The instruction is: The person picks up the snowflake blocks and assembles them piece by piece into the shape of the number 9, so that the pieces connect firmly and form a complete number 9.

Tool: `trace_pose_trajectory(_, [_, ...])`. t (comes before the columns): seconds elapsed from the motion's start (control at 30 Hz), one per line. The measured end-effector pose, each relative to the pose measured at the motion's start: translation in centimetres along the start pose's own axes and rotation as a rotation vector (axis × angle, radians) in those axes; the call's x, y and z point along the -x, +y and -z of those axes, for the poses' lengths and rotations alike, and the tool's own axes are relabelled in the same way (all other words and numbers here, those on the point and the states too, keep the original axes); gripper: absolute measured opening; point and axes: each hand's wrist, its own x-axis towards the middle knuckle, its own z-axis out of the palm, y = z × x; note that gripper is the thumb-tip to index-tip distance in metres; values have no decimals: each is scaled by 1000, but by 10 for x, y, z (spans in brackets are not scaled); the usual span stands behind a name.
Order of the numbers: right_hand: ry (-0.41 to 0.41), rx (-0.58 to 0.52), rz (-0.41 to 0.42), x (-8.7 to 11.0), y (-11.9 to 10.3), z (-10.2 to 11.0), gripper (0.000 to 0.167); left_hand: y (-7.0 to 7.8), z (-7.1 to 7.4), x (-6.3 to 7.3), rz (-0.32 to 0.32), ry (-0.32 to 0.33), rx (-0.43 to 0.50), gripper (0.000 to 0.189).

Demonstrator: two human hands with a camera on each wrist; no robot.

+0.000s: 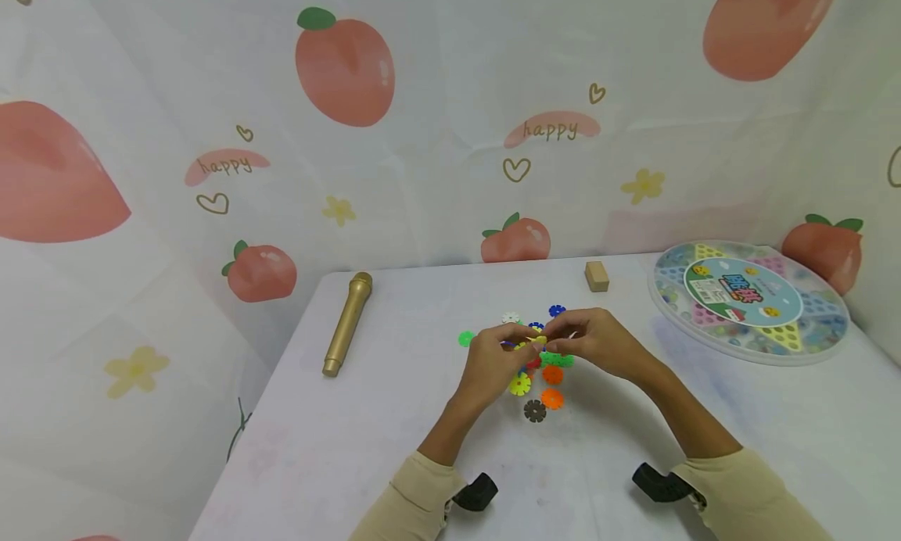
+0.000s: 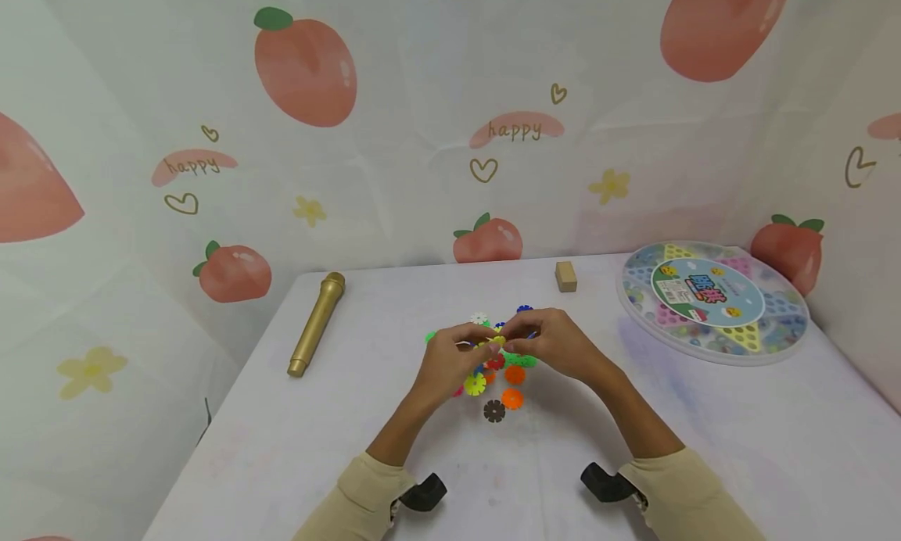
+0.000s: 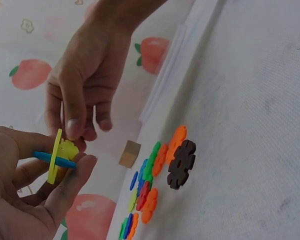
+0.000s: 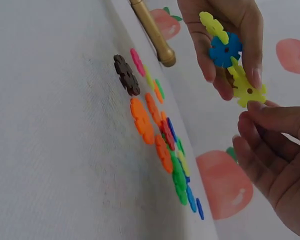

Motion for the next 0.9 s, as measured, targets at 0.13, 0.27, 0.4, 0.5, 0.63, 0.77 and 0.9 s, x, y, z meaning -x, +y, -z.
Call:
trace_pose_trajectory(0.13, [-2,77,-18,-2,4,1,12,0,3,0,28,-1,6,22])
trace_pose_trajectory(0.27, [-10,111,-41,-3,10,2,15,1,5,0,50,-2,23,23])
trace_pose_trajectory(0.4, [-29,124,-73,-4,16,4,19,1,7,-1,66,2,25,24])
trace_pose_trajectory(0.5, [-45,132,-111,-5,21,5,25,1,8,-2,81,-5,29,25])
trace_pose_trajectory(0.63, [-70,145,-163,-6,24,5,30,2,10,-2,94,-23,36,26])
trace_pose_trajectory(0.77, [-97,168,-193,-7,28,4,33,2,11,-2,102,-36,40,26])
trace_pose_trajectory(0.9, [-118,190,-190,-8,33,3,33,1,12,-2,101,-44,45,25])
